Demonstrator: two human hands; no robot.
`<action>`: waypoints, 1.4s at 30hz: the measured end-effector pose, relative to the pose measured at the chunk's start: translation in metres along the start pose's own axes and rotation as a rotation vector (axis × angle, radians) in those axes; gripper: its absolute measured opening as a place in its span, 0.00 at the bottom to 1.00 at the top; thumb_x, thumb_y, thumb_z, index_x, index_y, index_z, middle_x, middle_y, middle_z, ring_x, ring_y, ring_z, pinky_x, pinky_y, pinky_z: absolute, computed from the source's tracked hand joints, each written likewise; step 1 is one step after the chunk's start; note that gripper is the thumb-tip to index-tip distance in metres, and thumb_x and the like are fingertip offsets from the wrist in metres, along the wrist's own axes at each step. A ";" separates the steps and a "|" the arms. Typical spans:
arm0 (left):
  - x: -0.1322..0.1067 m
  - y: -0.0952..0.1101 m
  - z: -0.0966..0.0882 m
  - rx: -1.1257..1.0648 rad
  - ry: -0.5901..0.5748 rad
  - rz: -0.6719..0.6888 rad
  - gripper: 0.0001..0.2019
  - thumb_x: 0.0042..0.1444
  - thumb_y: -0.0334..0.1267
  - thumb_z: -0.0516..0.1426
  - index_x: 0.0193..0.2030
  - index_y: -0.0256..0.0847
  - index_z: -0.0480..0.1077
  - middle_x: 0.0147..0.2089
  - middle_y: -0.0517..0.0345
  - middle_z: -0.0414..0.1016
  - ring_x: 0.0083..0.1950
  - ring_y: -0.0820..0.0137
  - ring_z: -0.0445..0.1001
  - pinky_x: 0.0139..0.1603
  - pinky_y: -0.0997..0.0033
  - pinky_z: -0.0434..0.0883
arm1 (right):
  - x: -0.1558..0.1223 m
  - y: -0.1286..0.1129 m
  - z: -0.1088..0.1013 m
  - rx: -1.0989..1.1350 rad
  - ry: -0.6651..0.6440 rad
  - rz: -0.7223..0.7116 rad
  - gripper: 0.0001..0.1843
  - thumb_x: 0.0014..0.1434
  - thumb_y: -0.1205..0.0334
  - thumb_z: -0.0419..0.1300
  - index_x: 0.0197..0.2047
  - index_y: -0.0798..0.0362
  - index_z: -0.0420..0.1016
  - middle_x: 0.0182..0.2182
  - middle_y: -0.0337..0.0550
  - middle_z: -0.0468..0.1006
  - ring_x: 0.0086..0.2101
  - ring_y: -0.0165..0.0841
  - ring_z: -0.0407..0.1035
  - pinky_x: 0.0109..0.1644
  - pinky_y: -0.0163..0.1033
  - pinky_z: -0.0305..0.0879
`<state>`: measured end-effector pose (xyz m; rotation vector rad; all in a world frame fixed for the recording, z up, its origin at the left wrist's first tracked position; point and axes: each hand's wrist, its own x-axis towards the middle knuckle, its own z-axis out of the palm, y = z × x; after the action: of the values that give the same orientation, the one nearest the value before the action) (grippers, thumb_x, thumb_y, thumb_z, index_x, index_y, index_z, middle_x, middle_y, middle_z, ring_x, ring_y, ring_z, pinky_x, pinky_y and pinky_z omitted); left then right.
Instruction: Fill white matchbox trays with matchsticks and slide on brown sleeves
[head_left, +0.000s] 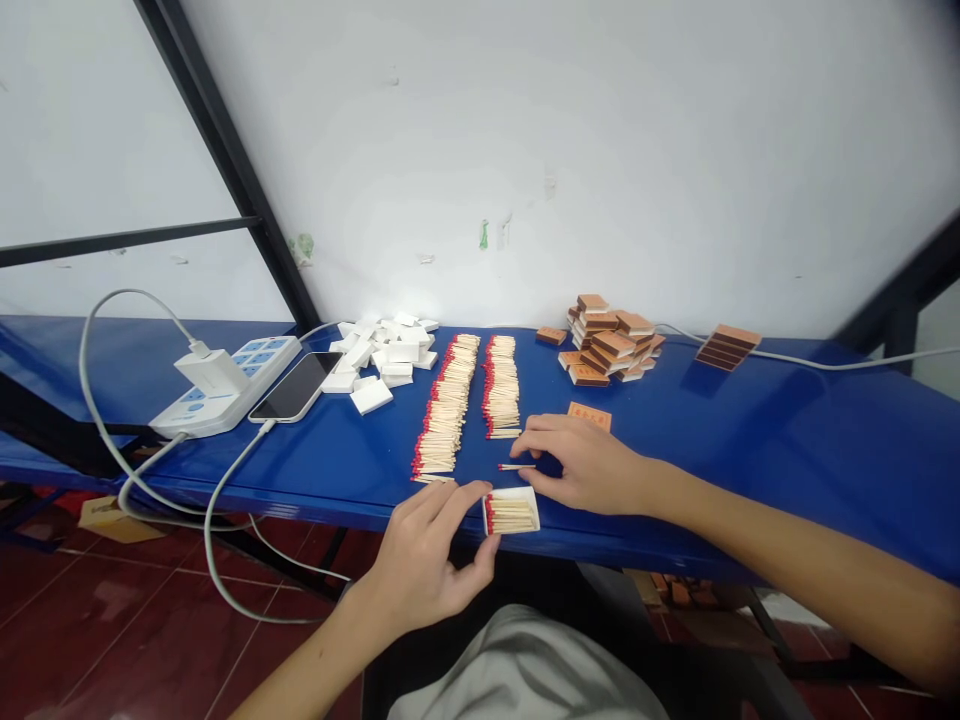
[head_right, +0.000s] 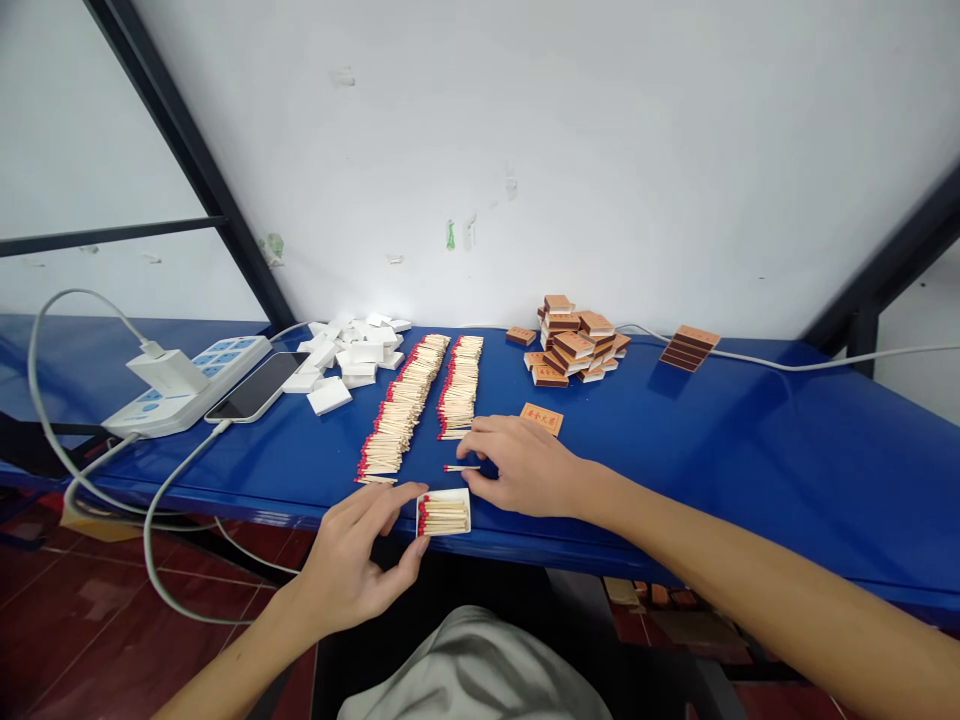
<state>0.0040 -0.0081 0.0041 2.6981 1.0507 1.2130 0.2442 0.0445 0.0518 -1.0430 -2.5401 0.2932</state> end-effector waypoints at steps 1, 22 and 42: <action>0.000 0.000 0.000 -0.001 0.001 0.002 0.16 0.59 0.35 0.57 0.55 0.38 0.67 0.35 0.54 0.74 0.37 0.66 0.75 0.38 0.67 0.74 | 0.000 0.002 0.001 -0.003 -0.020 0.010 0.05 0.63 0.64 0.59 0.42 0.53 0.74 0.36 0.42 0.74 0.36 0.34 0.68 0.39 0.38 0.61; 0.001 0.002 0.000 0.032 0.012 -0.020 0.14 0.59 0.38 0.58 0.51 0.38 0.70 0.35 0.53 0.75 0.35 0.66 0.75 0.35 0.68 0.74 | -0.006 -0.016 0.002 0.036 -0.068 -0.198 0.08 0.69 0.64 0.51 0.39 0.53 0.68 0.33 0.40 0.71 0.30 0.30 0.62 0.36 0.37 0.56; 0.002 0.003 0.000 0.032 0.015 -0.015 0.12 0.59 0.38 0.57 0.48 0.38 0.72 0.35 0.53 0.75 0.35 0.66 0.74 0.37 0.66 0.74 | -0.002 0.002 0.008 -0.171 0.053 0.051 0.16 0.69 0.61 0.51 0.54 0.54 0.75 0.36 0.47 0.78 0.36 0.37 0.71 0.40 0.40 0.59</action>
<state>0.0061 -0.0092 0.0063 2.7034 1.0997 1.2273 0.2432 0.0443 0.0437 -1.1629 -2.5295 0.0613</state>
